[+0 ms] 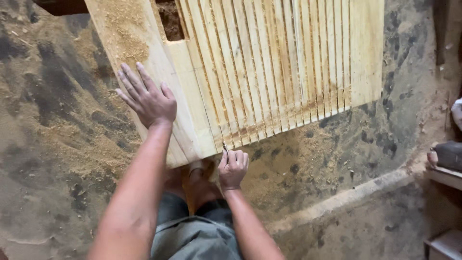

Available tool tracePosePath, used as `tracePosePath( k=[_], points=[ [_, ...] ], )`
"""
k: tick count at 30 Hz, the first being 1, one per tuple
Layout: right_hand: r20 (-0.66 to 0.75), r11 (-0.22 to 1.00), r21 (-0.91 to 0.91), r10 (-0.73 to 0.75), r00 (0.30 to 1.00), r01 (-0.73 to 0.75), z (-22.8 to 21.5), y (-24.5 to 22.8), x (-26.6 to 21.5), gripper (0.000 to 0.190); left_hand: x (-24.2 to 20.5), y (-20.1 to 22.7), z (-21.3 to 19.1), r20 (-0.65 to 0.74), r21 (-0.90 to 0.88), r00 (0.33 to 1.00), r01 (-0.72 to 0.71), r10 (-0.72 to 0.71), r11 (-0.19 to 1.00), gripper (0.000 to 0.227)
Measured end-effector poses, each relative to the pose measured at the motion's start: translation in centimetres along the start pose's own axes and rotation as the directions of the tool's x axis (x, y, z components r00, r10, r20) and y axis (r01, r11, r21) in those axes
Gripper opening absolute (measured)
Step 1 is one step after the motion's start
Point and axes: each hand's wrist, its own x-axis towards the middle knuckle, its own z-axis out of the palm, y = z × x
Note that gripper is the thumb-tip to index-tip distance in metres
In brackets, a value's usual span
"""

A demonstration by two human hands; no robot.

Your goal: The person uses a small chisel to carve and smooth grooves in a large wooden board. They repeatedly scrape along the grooves to remove wood shavings and refine the surface.

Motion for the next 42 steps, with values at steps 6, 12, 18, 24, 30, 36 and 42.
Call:
tracePosePath(
  k=[6,12,18,24,30,36,42],
  points=[
    [-0.069,0.999,0.012,-0.035,0.997,0.036,2.0,-0.8,2.1,0.015,0.1,0.2,0.1,-0.008,-0.008,1.0,0.023,-0.023,1.0,0.074],
    [-0.023,0.995,0.095,-0.032,0.999,0.034,2.7,0.3,3.0,0.018,-0.4,0.6,-0.7,0.007,-0.032,1.0,0.028,-0.027,0.999,0.075],
    [-0.022,0.975,0.143,-0.166,0.986,0.167,1.8,0.9,2.8,0.011,0.0,0.1,0.6,-0.074,-0.038,0.997,0.003,-0.006,0.999,0.072],
    [-0.07,0.964,0.202,-0.163,0.984,0.174,4.0,0.5,5.5,0.013,0.1,0.6,0.4,-0.102,-0.039,0.995,0.003,-0.007,0.999,0.078],
    [-0.048,0.965,0.222,-0.13,0.99,0.137,2.7,1.0,3.0,0.013,0.0,0.0,0.7,-0.057,-0.004,0.998,-0.003,0.003,1.0,0.081],
    [-0.078,0.931,0.277,-0.225,0.971,0.238,3.3,0.6,4.1,0.006,0.0,0.5,0.0,-0.036,-0.032,0.999,0.019,-0.02,0.999,0.081],
    [0.012,0.966,0.237,-0.115,0.993,0.109,2.7,1.1,3.1,0.012,-0.1,0.2,0.1,-0.032,-0.039,0.999,0.023,-0.025,0.999,0.082]
  ],
)
